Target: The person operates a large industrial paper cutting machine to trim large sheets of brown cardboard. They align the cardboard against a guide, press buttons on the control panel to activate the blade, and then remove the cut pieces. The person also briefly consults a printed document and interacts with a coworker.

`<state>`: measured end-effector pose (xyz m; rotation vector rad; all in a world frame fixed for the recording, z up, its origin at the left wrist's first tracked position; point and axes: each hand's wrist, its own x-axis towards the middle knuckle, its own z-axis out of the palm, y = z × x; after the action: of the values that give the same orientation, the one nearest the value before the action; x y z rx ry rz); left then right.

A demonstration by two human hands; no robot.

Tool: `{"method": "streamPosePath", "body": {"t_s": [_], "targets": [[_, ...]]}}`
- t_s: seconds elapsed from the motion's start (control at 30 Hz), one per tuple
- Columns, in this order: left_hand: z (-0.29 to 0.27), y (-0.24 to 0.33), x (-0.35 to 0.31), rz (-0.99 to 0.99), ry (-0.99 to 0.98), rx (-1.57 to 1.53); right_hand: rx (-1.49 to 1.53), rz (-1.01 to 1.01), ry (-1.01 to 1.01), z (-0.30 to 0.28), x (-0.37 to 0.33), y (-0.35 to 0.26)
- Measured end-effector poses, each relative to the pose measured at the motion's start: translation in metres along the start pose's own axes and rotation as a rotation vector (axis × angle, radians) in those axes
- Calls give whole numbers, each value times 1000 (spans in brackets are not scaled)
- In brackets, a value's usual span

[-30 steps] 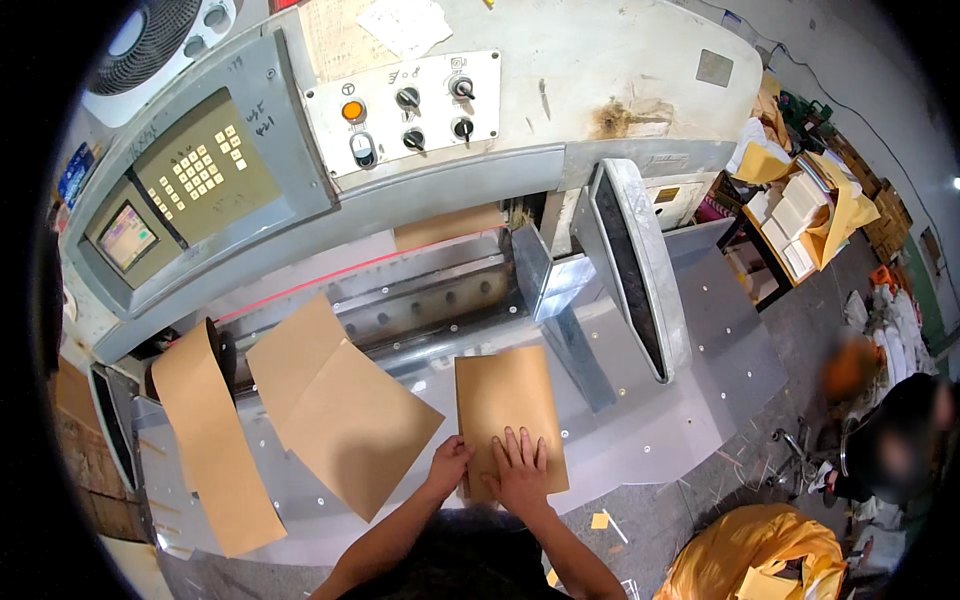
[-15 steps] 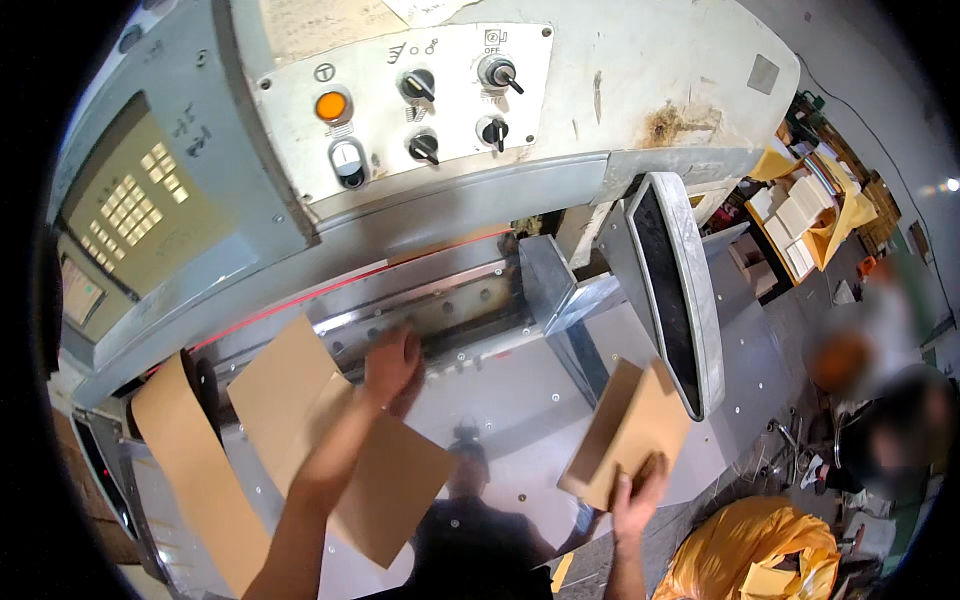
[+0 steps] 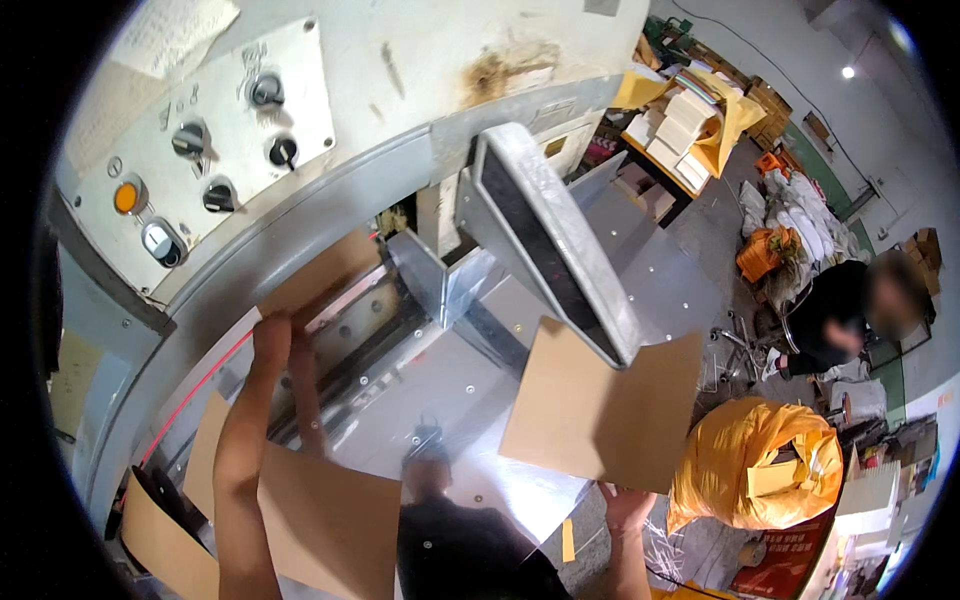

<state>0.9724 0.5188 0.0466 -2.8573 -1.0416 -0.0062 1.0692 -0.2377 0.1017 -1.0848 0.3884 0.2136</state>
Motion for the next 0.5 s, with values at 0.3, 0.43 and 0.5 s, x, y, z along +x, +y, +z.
{"method": "streamPosePath", "body": {"t_s": [0.3, 0.43, 0.5], "targets": [[-83, 26, -359, -73, 465, -321, -81, 242, -86, -32, 12, 26], [-56, 57, -497, -138, 226, -318, -519, 318, -134, -80, -9, 88], [-54, 71, -536, -116, 275, -270, -739, 380, -85, -44, -62, 96]]}}
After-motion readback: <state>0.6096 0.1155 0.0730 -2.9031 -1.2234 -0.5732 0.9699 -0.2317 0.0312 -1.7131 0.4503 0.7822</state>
